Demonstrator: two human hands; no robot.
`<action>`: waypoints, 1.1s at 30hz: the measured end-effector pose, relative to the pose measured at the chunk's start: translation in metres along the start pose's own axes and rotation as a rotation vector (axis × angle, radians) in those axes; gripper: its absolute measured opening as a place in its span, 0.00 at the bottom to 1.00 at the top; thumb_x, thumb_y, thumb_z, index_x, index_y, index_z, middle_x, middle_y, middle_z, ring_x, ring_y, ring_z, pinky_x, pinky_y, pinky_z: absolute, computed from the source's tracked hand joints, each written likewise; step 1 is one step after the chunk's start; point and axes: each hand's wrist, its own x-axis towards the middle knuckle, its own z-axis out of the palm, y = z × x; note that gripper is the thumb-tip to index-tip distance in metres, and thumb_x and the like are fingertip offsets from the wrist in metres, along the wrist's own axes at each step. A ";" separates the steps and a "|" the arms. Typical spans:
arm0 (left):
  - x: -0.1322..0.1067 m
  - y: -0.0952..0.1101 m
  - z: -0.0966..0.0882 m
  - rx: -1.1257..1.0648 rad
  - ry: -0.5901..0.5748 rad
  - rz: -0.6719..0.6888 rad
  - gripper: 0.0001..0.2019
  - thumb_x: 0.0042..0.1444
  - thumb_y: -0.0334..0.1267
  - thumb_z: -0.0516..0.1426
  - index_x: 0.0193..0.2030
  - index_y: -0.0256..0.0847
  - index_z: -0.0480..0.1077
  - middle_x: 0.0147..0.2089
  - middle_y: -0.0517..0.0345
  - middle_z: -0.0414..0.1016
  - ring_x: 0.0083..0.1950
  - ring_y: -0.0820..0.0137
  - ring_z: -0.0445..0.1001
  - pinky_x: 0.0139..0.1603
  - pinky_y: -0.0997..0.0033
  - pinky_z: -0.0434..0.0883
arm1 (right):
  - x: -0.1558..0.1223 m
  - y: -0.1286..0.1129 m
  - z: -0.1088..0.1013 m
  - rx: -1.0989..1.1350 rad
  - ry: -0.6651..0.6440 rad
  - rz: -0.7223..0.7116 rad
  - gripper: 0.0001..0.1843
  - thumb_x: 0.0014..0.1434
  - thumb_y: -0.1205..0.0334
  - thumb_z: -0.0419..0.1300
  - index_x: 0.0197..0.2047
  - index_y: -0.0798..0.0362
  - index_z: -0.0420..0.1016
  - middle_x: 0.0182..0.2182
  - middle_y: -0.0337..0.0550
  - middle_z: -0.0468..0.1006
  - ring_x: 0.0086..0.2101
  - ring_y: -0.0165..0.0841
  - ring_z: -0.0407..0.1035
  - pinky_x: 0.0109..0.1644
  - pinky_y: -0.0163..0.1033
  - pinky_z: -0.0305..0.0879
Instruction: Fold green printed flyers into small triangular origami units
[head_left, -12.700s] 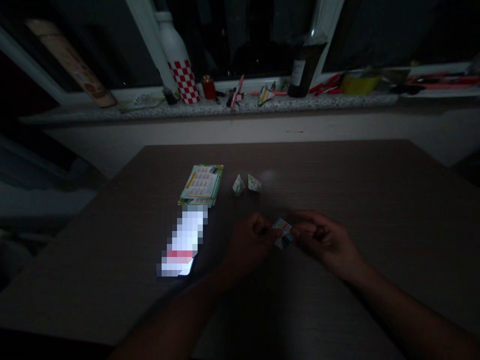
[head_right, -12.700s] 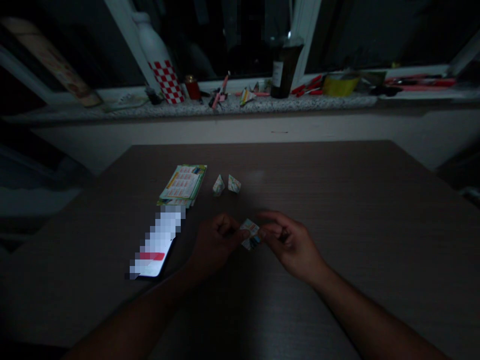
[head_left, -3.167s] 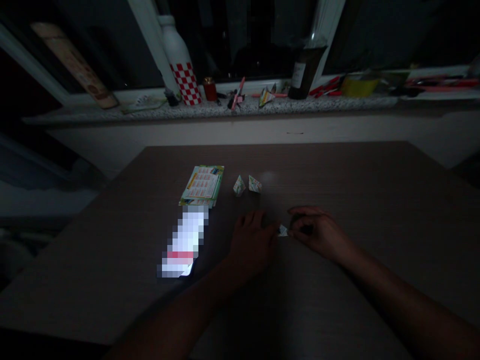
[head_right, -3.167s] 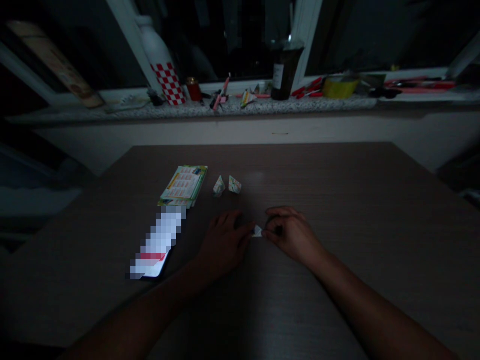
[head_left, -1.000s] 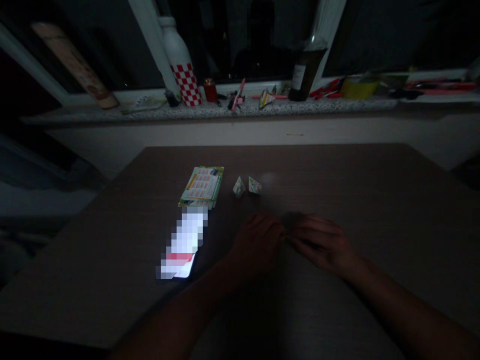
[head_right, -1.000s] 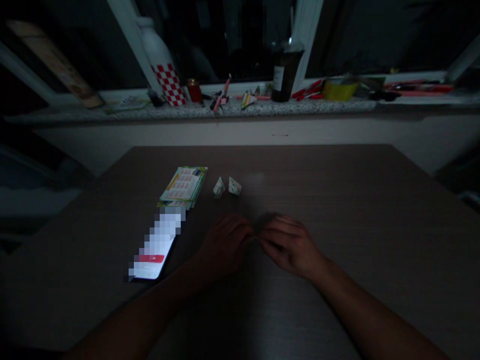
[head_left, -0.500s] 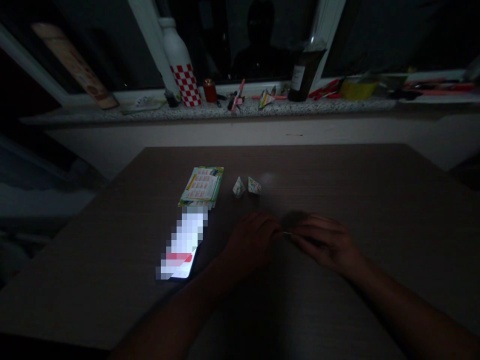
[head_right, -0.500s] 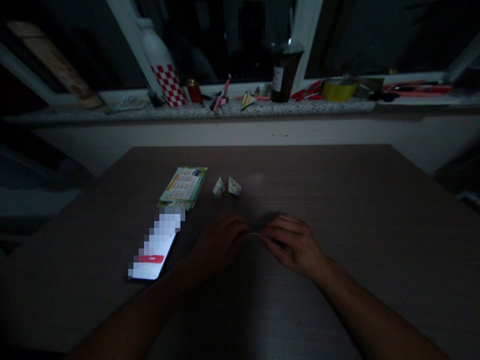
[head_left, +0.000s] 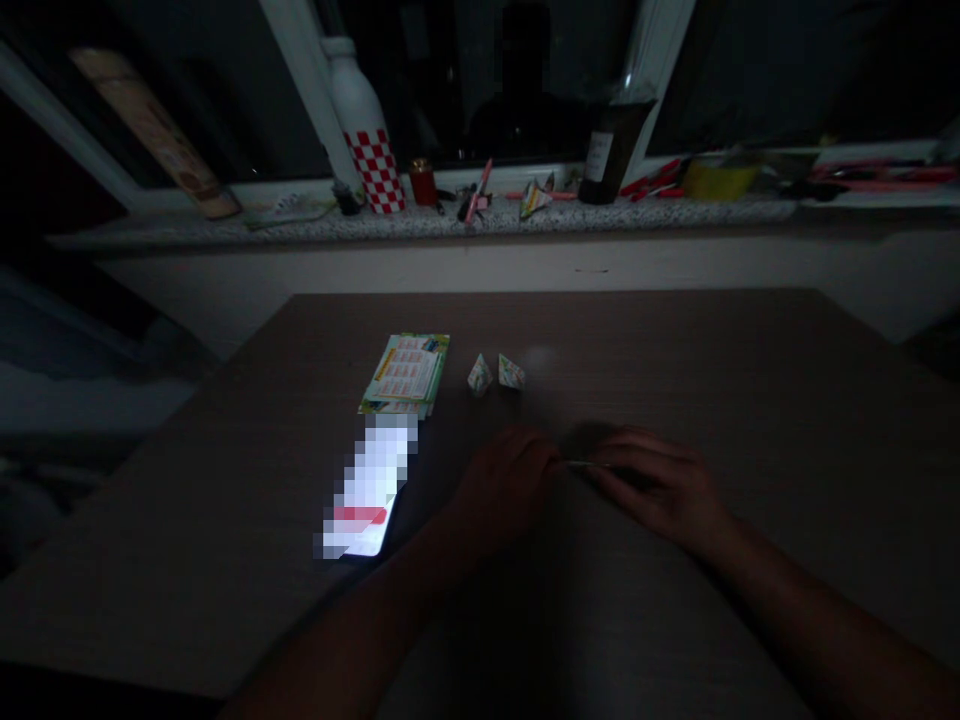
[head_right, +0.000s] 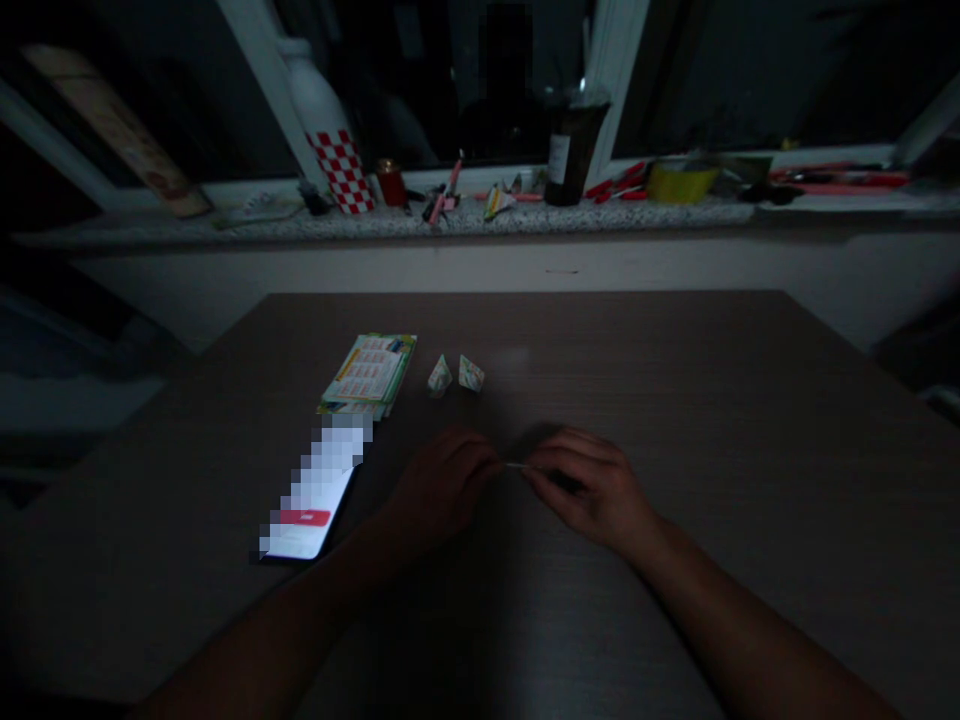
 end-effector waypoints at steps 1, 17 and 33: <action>-0.001 0.000 0.000 -0.001 0.007 -0.002 0.08 0.64 0.33 0.48 0.38 0.37 0.67 0.40 0.53 0.72 0.42 0.68 0.69 0.45 0.67 0.69 | 0.000 0.000 0.000 0.006 0.009 -0.002 0.05 0.57 0.67 0.61 0.36 0.51 0.77 0.30 0.44 0.79 0.31 0.34 0.74 0.34 0.39 0.72; -0.008 -0.002 0.002 -0.030 0.011 0.100 0.08 0.61 0.30 0.51 0.42 0.37 0.70 0.39 0.54 0.74 0.40 0.69 0.71 0.41 0.70 0.69 | 0.002 -0.005 0.001 0.041 0.028 -0.105 0.08 0.55 0.71 0.62 0.39 0.52 0.77 0.28 0.44 0.80 0.29 0.34 0.74 0.34 0.41 0.72; -0.008 -0.007 0.002 -0.018 0.060 0.052 0.10 0.63 0.33 0.50 0.40 0.38 0.73 0.35 0.55 0.76 0.37 0.71 0.73 0.38 0.72 0.69 | -0.002 -0.002 0.002 0.039 0.082 0.025 0.04 0.55 0.65 0.64 0.35 0.49 0.80 0.26 0.40 0.81 0.25 0.32 0.75 0.27 0.33 0.72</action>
